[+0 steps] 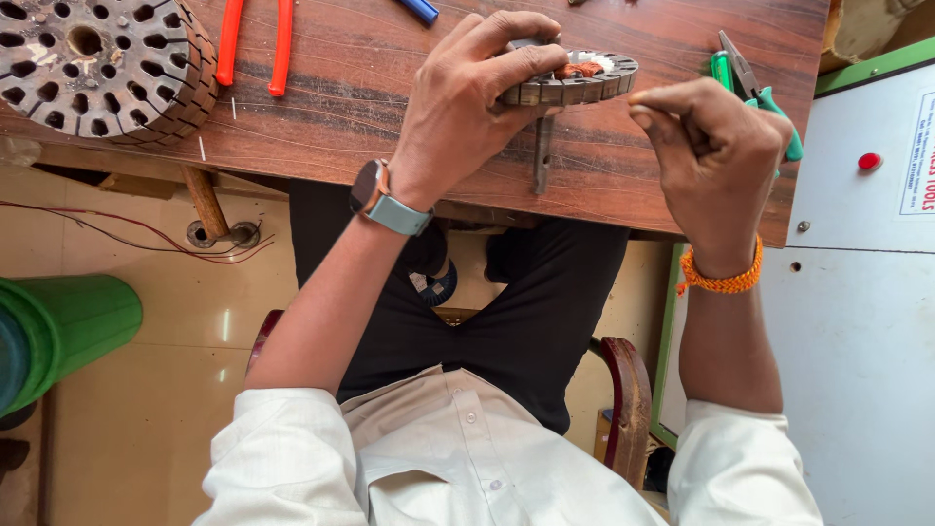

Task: The person winds copper wire around a stator core held in a bench vise. They rotate the stator and guide the wire into slots, continuing the winding process throughout the clip.

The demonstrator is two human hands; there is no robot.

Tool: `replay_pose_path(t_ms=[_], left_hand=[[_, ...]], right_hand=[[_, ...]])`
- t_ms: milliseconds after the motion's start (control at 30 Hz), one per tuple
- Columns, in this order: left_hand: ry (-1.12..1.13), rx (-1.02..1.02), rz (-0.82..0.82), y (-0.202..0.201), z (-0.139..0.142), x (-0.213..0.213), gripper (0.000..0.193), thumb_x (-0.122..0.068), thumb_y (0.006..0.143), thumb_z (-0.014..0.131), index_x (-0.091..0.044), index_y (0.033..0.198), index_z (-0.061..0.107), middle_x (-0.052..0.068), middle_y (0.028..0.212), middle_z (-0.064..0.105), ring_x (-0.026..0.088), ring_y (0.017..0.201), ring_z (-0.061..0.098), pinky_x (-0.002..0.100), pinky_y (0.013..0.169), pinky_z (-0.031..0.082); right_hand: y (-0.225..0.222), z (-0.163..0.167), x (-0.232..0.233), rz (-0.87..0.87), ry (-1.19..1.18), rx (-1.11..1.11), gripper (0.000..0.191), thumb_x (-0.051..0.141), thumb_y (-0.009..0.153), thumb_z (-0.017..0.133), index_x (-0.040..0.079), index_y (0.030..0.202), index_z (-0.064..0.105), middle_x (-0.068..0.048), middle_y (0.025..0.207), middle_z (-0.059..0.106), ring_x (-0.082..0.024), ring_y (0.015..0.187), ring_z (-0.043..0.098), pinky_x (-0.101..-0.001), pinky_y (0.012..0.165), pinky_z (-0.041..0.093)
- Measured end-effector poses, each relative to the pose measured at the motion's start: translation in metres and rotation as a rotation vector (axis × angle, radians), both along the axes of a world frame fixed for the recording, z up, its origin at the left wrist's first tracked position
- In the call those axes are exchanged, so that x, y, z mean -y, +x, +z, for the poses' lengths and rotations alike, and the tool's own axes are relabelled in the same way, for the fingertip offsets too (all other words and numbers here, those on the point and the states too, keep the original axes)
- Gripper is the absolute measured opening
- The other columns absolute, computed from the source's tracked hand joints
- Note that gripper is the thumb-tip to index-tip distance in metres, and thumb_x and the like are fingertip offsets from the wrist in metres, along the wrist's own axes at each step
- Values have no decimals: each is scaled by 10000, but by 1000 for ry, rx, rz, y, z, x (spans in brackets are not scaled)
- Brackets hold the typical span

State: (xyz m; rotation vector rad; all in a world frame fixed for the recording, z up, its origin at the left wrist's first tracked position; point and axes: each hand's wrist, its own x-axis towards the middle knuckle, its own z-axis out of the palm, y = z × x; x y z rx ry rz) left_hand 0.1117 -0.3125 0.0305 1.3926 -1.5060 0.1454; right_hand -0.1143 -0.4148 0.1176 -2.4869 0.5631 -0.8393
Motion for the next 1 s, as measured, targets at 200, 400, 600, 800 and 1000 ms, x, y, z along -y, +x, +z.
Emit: replay_pose_path(t_ms=[200, 400, 600, 800, 1000], left_hand=[[-47, 170, 19, 3, 6, -9, 489, -170, 931, 869, -138, 1347, 615, 27, 1286, 623, 209, 1122, 624, 371, 928, 516], [-49, 257, 21, 1, 11, -19, 464, -123, 963, 798, -112, 1376, 587, 31, 1285, 613, 216, 1117, 597, 382, 903, 469], [-44, 260, 38, 0, 13, -18, 430, -136, 992, 786, -106, 1361, 568, 30, 1298, 614, 216, 1139, 599, 386, 916, 475], [32, -64, 0, -1, 22, -12, 391, -467, 1014, 730, -106, 1138, 645, 53, 990, 682, 210, 907, 640, 391, 835, 509], [276, -287, -10, 14, 31, 42, 459, -527, 902, 782, -87, 1027, 738, 75, 880, 765, 160, 742, 722, 300, 668, 565]], right_hand=[[29, 16, -9, 18, 29, 19, 75, -39, 1021, 829, -26, 1032, 755, -23, 693, 607, -29, 586, 450, -230, 535, 298], [35, 20, 14, 47, -46, -21, 62, -54, 1066, 823, -31, 1048, 768, -27, 738, 595, -45, 583, 430, -235, 528, 283], [60, 8, 57, 59, -212, -124, 87, 27, 1047, 823, -28, 1003, 773, -66, 618, 500, -107, 532, 380, -311, 517, 262], [78, -11, 81, 166, -287, -120, 198, 48, 1073, 800, -20, 918, 697, -38, 719, 602, -88, 618, 488, -265, 561, 364], [77, -14, 81, 235, -327, -79, 82, -34, 1050, 777, -41, 988, 724, -62, 776, 617, -111, 647, 531, -253, 579, 398]])
